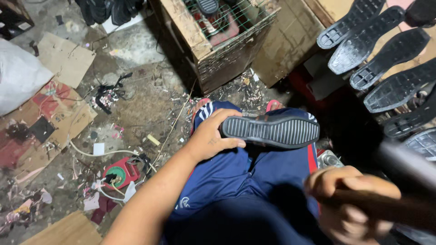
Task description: The person sits on the floor holding a sandal on their lap and trims the edge of its sole with a curved hand blade, repositioning the sandal repeatedly to work around the edge. They then hammer the sole and wipe it with a cloth and a bottle of liquid.
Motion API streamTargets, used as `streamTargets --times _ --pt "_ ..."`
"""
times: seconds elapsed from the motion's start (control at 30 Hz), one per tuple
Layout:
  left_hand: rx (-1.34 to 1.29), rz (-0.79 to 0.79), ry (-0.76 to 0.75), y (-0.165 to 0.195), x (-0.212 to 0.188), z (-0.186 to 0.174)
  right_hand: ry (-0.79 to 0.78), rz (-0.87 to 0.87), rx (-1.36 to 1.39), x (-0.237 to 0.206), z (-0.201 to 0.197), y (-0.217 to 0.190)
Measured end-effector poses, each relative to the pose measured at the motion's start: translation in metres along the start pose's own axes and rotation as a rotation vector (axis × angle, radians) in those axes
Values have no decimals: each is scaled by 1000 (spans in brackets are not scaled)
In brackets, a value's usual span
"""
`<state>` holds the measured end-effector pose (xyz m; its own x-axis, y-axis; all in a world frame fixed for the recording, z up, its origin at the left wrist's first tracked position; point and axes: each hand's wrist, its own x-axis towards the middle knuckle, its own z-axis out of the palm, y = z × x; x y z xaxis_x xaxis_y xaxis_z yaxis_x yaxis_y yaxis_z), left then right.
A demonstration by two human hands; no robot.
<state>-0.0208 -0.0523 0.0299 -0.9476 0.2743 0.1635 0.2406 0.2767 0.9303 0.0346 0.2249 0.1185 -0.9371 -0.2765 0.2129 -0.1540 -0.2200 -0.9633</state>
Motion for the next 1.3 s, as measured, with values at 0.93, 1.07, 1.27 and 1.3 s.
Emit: streamTargets --times 0.93,1.07,1.27,1.3 --pt "-499 -339 136 25 -2 31 -11 993 -591 -167 -127 86" --pt "-521 -462 184 34 -9 35 -125 1212 -616 -198 -151 103" --pt "-599 -508 135 45 -12 31 -157 1069 -763 -177 -145 92" --pt "-609 -515 131 47 -13 30 -166 1095 -773 -170 -139 87"
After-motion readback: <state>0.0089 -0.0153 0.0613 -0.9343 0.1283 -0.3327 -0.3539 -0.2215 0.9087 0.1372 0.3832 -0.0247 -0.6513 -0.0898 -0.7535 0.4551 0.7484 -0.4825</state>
